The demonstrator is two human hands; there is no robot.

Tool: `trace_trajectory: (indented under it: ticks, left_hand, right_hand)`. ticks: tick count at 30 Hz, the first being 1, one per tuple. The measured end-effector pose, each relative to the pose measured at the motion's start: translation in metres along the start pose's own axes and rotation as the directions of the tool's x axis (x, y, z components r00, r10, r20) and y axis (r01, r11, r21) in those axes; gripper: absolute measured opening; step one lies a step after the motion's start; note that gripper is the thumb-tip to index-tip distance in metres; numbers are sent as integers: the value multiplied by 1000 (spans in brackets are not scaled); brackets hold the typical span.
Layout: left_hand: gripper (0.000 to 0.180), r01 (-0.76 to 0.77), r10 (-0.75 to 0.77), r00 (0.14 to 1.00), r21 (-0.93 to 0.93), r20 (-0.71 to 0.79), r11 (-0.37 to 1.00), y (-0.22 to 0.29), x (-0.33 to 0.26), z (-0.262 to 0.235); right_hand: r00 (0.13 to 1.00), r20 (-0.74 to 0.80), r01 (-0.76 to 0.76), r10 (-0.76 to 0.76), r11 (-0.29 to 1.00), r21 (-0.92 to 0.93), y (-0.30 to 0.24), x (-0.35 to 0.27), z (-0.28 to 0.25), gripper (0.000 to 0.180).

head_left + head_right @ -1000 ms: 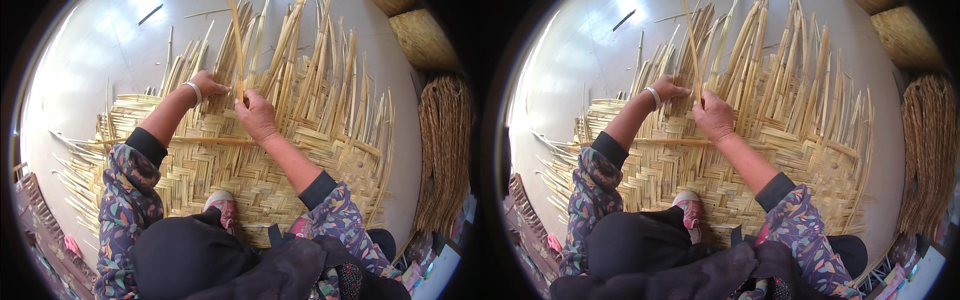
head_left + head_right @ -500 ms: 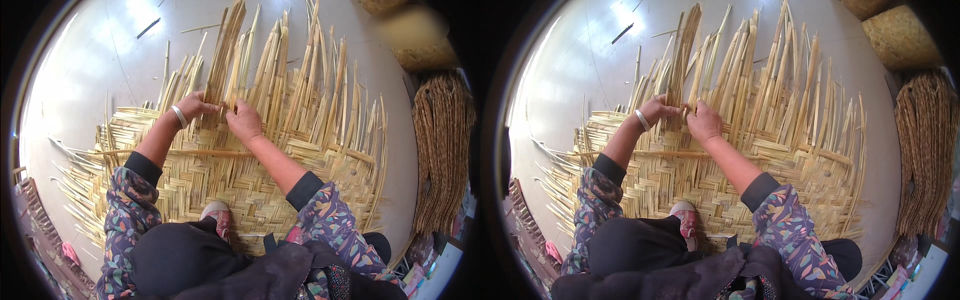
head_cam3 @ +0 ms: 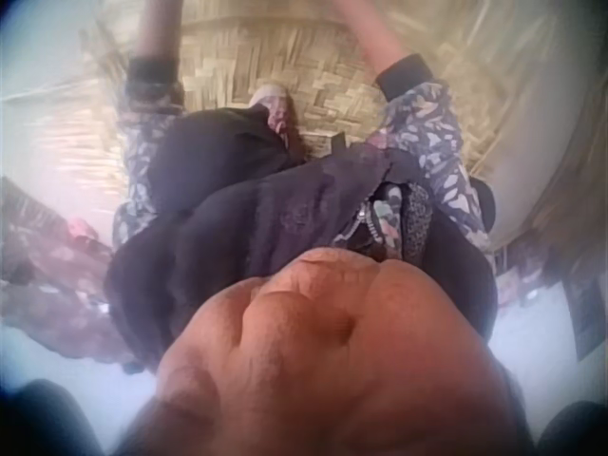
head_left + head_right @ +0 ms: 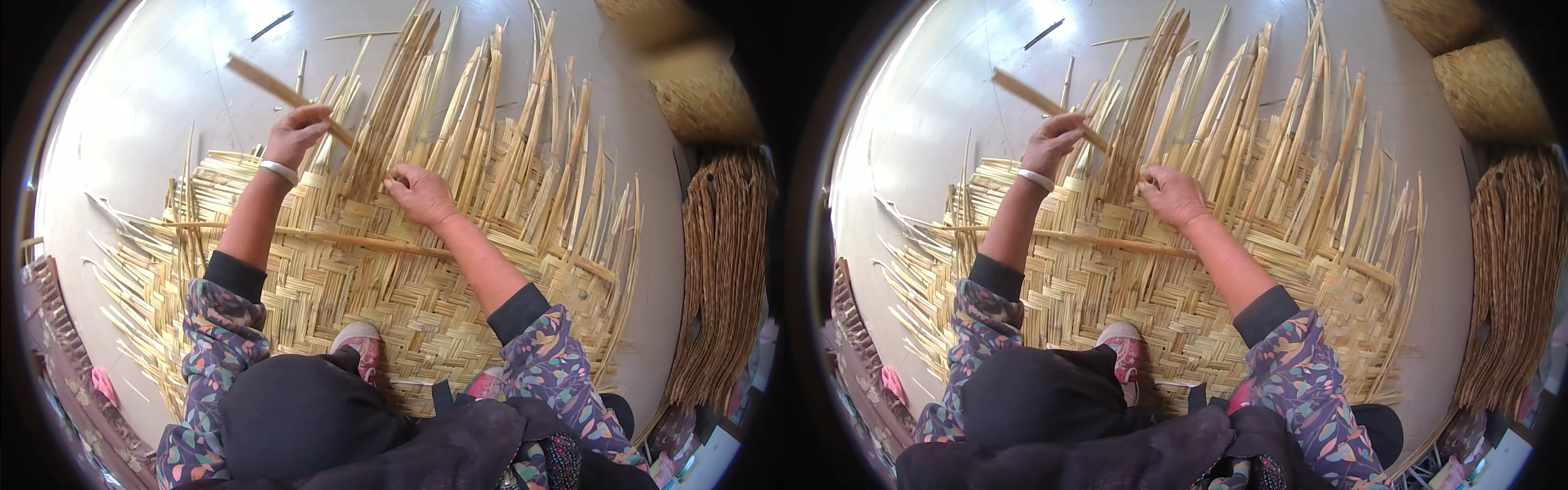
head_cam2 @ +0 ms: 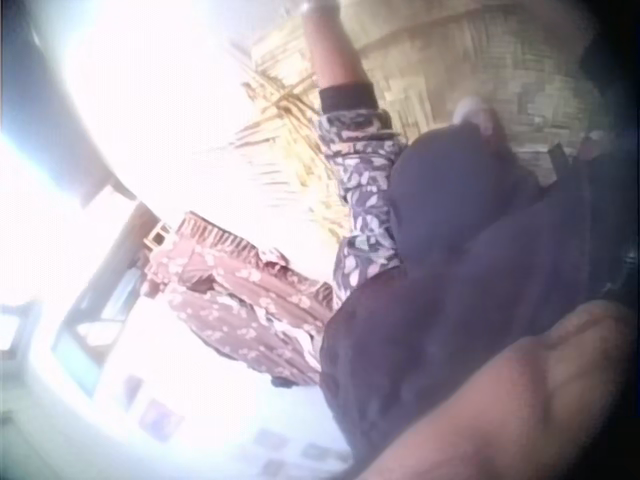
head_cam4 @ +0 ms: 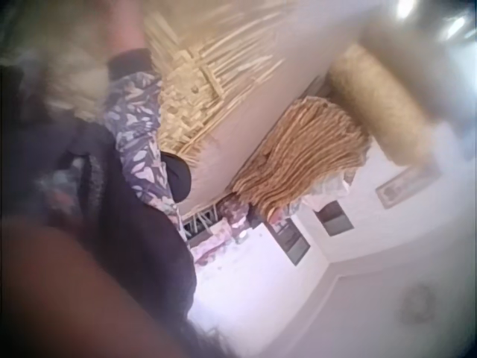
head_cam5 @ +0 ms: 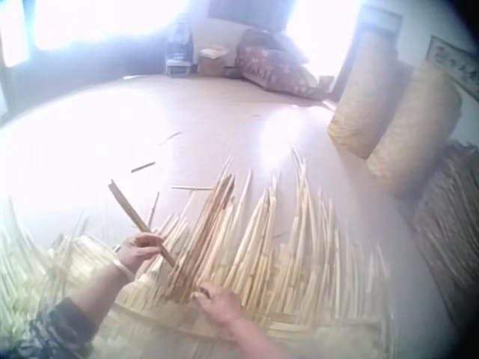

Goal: The person weaves a flat basket base by hand, interlacing thin dried plant strips in an over-under pattern. They repeatedly pick up new strips, thread them through the existing weave, and press the weave flat to maintain alignment.

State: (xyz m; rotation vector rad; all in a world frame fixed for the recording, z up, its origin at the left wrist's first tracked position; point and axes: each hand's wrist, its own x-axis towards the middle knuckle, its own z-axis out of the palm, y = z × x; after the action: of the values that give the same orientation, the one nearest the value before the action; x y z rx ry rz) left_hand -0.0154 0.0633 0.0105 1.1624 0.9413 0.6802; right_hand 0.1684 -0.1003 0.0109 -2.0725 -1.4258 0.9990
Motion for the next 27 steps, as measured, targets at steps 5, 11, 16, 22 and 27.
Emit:
trace_trajectory:
  ticks: [5,11,16,22,27]
  left_hand:
    - [20,172,-105,952,214,-288,962,-35,-27,-26]
    - [16,137,-75,934,154,-350,979,-74,-29,-42]
    - [17,204,-224,916,-93,-332,974,-58,-32,-39]
    - [21,93,-320,900,-585,-298,806,-52,-46,-65]
    - [16,76,-231,963,-682,-140,728,-57,-49,-81]
  right_hand:
    - [998,-53,26,-34,988,-153,0,-1,2,15]
    - [979,-10,164,-206,805,-570,-9,-6,18,7]
    - [931,52,299,-360,675,-674,-15,0,13,11]
    - [881,-2,427,-473,797,-427,-55,12,24,10]
    - [961,2,259,-276,898,-357,-87,35,54,12]
